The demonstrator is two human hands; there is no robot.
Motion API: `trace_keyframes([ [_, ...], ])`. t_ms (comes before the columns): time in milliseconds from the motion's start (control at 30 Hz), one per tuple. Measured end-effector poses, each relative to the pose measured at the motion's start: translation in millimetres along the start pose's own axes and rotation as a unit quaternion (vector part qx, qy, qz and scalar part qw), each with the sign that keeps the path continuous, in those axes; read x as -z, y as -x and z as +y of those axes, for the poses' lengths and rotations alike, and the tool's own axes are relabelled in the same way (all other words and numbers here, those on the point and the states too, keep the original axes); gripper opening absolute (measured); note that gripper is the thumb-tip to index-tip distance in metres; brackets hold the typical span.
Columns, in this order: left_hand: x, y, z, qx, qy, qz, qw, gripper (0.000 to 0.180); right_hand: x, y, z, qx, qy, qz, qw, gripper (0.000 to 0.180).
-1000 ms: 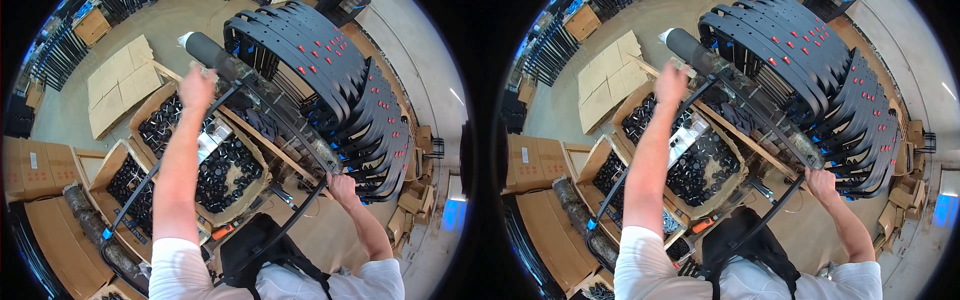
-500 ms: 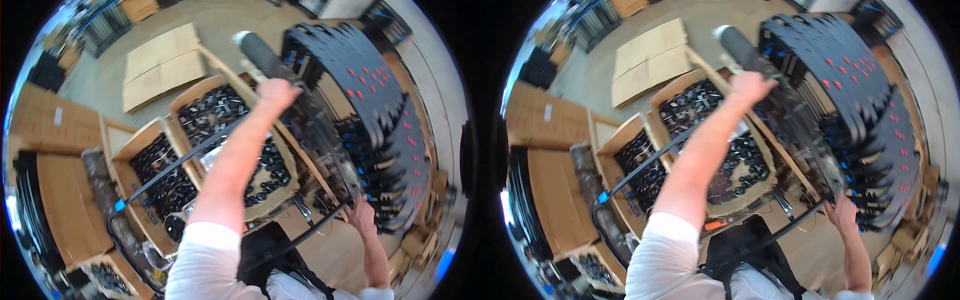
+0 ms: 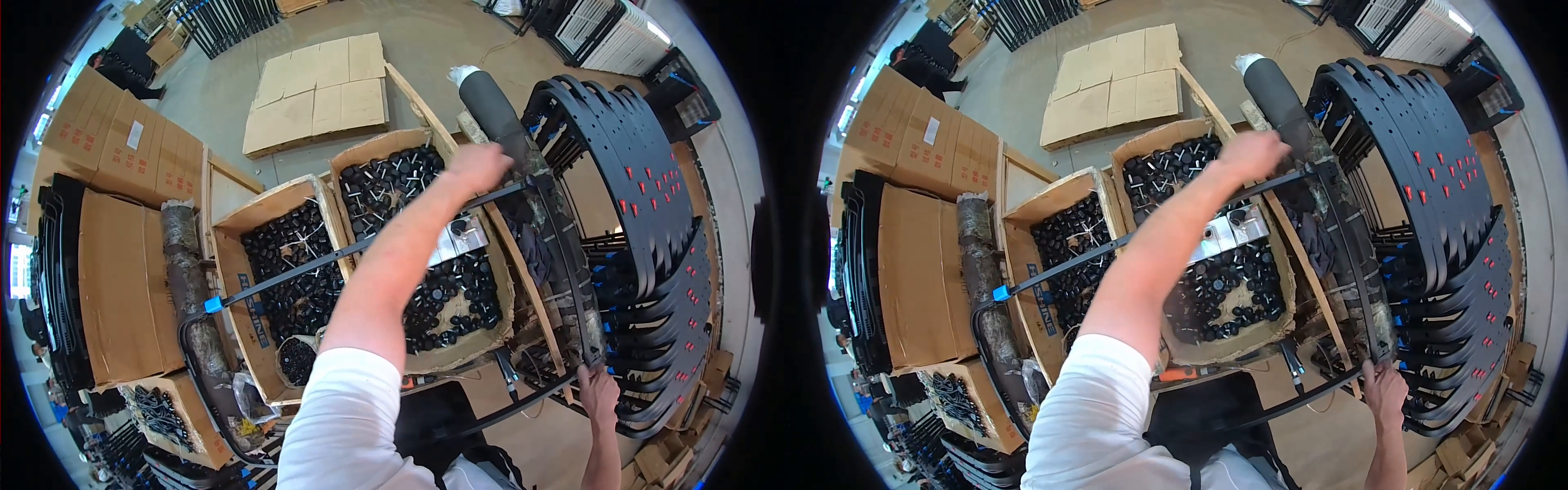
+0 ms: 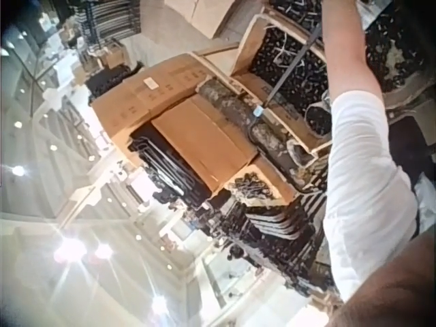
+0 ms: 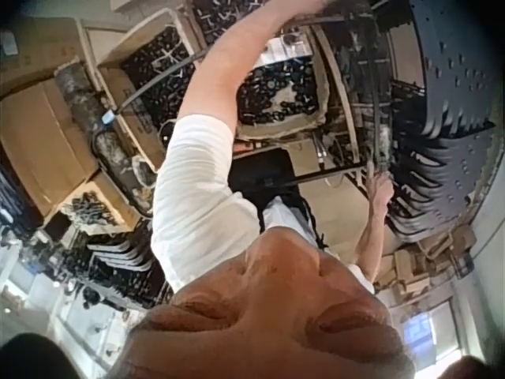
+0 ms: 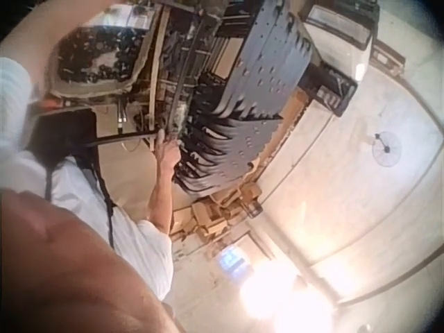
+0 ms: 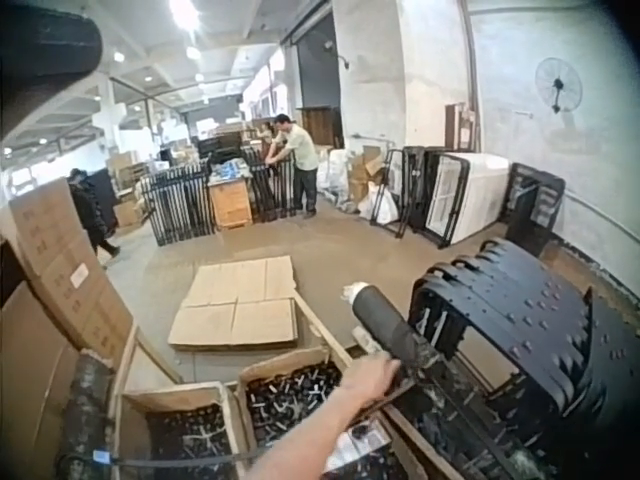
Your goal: Assembling the metal handle and frame components of a lawn mower using a pneumatic screwdriver.
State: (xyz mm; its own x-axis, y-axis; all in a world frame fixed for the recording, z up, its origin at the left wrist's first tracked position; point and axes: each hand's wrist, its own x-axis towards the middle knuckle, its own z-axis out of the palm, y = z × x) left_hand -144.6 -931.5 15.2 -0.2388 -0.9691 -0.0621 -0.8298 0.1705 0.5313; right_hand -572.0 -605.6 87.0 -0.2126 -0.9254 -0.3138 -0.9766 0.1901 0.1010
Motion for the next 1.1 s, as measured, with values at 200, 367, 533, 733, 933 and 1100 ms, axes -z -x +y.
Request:
trace_keyframes([
  [200, -7, 51, -204, 0.209, -0.21, -0.007, 0.955, 0.04, 14, -4, -17, 0.036, 0.123, -0.159, 0.979, 0.05],
  [367, -31, 61, -229, 0.2, -0.176, -0.014, 0.964, 0.052, 13, -8, -11, 0.028, 0.068, -0.114, 0.991, 0.048],
  [533, -37, 53, -233, 0.192, -0.216, -0.014, 0.957, 0.048, -19, -17, 13, 0.045, 0.102, -0.069, 0.991, 0.039],
  [733, -43, 53, -243, 0.147, -0.239, -0.01, 0.96, 0.029, -2, -16, -3, 0.035, 0.026, -0.068, 0.997, 0.032],
  [933, -50, 52, -219, 0.129, -0.337, -0.06, 0.931, 0.022, -18, -14, 20, 0.047, 0.005, -0.063, 0.997, 0.05],
  [1100, -40, 73, -224, 0.164, -0.277, -0.076, 0.944, 0.025, -46, -15, 45, 0.123, 0.099, -0.093, 0.983, 0.034],
])
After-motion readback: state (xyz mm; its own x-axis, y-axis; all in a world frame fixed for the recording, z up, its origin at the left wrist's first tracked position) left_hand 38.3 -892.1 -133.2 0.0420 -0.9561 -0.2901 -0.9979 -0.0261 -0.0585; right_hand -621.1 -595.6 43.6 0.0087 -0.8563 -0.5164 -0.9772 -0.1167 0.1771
